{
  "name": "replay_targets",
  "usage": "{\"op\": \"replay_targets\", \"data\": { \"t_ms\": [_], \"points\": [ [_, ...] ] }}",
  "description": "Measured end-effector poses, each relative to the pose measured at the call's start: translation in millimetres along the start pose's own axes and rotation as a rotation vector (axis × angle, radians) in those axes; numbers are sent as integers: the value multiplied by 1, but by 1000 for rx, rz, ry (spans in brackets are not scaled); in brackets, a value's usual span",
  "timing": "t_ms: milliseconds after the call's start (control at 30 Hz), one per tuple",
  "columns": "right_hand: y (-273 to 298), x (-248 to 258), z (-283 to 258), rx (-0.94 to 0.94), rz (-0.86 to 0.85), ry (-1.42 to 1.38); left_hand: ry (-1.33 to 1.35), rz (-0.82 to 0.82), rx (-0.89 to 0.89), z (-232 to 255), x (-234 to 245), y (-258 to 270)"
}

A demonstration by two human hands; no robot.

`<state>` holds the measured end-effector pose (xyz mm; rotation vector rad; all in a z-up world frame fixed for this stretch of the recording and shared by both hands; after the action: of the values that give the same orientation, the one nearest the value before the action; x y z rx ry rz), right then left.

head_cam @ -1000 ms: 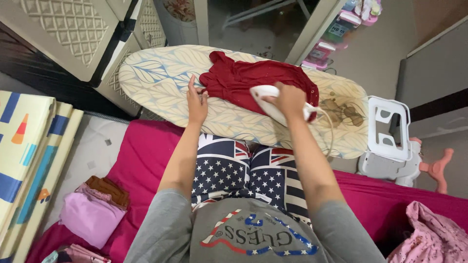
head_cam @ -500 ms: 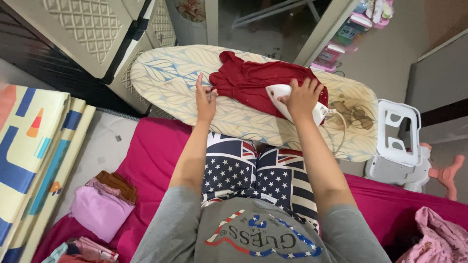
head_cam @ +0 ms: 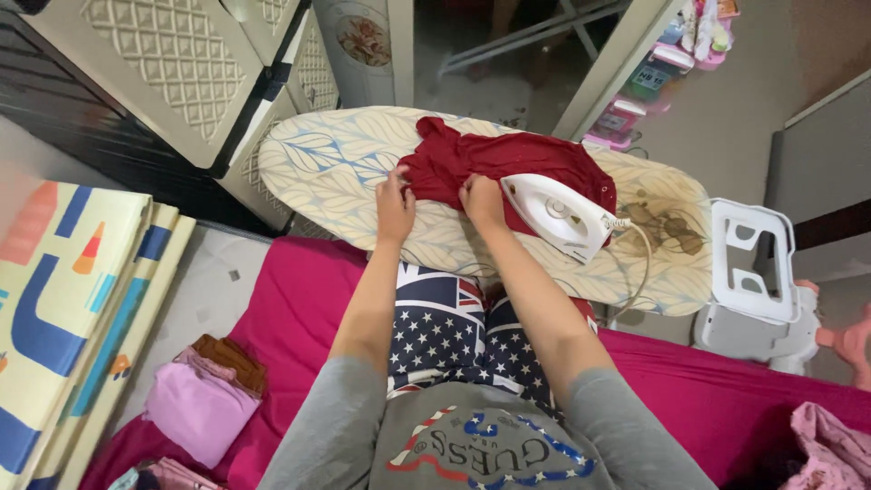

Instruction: The recorder is ironing various pieces of clothing on an ironing board.

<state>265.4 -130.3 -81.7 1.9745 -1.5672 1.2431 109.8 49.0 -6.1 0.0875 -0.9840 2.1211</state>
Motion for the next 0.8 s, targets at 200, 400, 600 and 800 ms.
{"op": "replay_targets", "data": {
  "t_ms": [200, 400, 600, 800],
  "points": [
    [31, 47, -88, 340, 12, 68, -340, -108, -84, 14, -11, -4],
    [44, 37, -102, 248, -149, 397, -405, -198, 10, 14, -13, -7],
    [25, 104, -70, 143, 121, 671, -560, -206, -37, -2, -23, -3],
    [29, 202, 21, -377, -185, 502, -282, -56, 6, -5, -7, 4]
  ]
}}
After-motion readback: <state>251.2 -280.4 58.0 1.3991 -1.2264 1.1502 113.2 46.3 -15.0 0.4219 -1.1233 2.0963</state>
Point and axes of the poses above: each hand's wrist, its own y-axis away from the middle knuckle, its own x-axis out of the back of the hand, z = x × y, the point moved 9 cm from there along -y, towards the middle knuckle, and after that the axes turned 7 degrees about -x, right-handed, at the moved point
